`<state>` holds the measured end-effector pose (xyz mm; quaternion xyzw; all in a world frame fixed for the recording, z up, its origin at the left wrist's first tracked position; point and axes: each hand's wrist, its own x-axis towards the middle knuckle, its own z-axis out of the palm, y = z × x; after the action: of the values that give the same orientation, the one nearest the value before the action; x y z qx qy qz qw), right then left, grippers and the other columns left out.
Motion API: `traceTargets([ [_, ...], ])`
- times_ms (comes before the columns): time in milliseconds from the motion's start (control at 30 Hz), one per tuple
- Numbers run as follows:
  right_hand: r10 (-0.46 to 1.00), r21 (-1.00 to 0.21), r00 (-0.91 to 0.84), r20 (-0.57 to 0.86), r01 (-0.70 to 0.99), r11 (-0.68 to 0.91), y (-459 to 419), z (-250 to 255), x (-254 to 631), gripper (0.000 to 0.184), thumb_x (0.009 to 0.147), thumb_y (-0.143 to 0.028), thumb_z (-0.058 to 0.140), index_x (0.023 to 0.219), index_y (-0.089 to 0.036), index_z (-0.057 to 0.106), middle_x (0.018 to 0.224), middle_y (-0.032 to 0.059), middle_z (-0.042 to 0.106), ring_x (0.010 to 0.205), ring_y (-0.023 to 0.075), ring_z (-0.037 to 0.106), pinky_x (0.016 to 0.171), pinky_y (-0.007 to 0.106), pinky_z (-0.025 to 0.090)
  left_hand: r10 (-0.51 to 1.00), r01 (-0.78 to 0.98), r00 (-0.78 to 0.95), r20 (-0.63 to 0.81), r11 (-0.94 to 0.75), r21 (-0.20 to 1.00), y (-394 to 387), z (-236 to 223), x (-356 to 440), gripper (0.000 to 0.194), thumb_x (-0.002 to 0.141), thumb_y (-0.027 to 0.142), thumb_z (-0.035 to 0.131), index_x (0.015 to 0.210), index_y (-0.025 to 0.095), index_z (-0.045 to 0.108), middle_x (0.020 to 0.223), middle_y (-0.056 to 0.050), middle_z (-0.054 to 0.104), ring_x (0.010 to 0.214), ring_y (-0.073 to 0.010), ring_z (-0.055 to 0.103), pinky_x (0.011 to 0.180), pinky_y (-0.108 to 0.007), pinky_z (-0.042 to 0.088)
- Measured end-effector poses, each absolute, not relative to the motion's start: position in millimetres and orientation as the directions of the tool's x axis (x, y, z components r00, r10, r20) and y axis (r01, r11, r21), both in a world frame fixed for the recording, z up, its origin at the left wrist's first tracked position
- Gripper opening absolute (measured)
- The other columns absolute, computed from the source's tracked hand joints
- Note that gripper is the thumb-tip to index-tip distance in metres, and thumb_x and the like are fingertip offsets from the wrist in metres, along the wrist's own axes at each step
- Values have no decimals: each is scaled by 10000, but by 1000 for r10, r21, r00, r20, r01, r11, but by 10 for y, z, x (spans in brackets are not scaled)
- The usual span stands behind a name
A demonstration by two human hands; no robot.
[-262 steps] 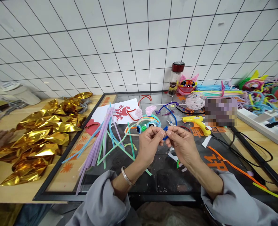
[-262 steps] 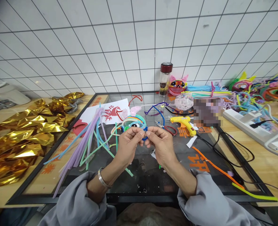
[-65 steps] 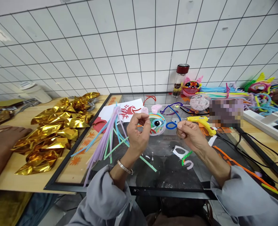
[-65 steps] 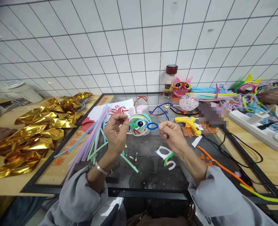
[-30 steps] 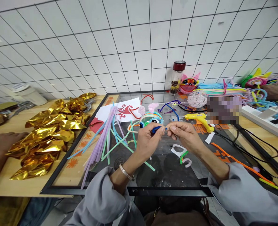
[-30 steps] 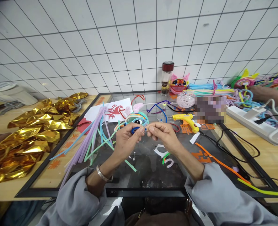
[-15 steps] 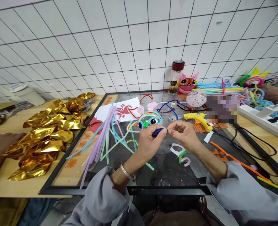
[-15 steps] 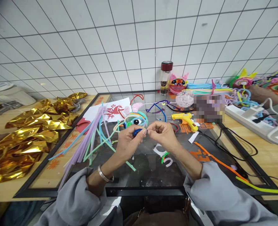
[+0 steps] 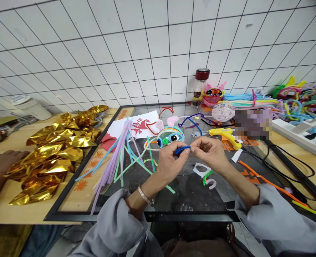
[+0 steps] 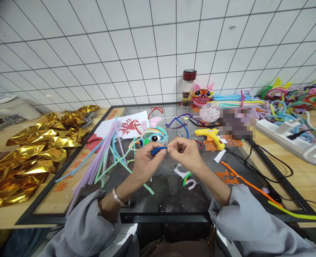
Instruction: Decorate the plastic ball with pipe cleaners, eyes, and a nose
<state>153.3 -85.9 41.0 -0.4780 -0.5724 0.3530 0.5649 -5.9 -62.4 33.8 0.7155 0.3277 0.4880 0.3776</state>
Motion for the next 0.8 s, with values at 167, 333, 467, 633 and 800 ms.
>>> traceTargets([
  [167, 923, -908, 95, 373, 241, 343, -880, 418, 1520, 235, 735, -360, 732, 617, -178, 641, 534, -19, 551, 502, 96, 431, 480, 231, 332, 815, 127, 292, 501, -552, 824, -615, 349, -63, 110, 832, 235, 601, 760, 171, 652, 665, 15, 611, 608, -103, 523, 613, -233, 423],
  [333, 892, -868, 115, 438, 314, 386, -894, 433, 1595, 329, 791, -377, 718, 576, -190, 553, 523, -38, 478, 496, 91, 402, 490, 242, 306, 840, 107, 292, 457, -503, 857, -625, 366, -74, 105, 834, 238, 591, 767, 177, 644, 619, 34, 558, 575, -97, 486, 595, -234, 413],
  [467, 899, -867, 78, 431, 312, 388, -891, 452, 1672, 281, 878, -407, 629, 703, -190, 597, 575, -42, 471, 523, 99, 410, 508, 246, 321, 856, 92, 289, 429, -471, 877, -621, 351, -69, 93, 831, 240, 601, 777, 179, 645, 611, 42, 547, 581, -98, 490, 608, -237, 415],
  [633, 887, -783, -92, 452, 435, 444, -898, 480, 1649, 204, 881, -350, 616, 765, -184, 640, 655, -1, 588, 584, 120, 478, 543, 256, 349, 845, 108, 313, 433, -485, 868, -613, 351, -62, 112, 820, 248, 598, 744, 175, 633, 623, 38, 558, 586, -94, 482, 595, -225, 409],
  [800, 873, -762, -134, 469, 438, 477, -891, 491, 1639, 177, 833, -267, 620, 671, -196, 605, 607, -14, 541, 553, 113, 446, 530, 259, 337, 855, 129, 326, 404, -463, 877, -617, 342, -62, 89, 799, 232, 627, 742, 167, 646, 633, 26, 588, 579, -95, 494, 578, -220, 413],
])
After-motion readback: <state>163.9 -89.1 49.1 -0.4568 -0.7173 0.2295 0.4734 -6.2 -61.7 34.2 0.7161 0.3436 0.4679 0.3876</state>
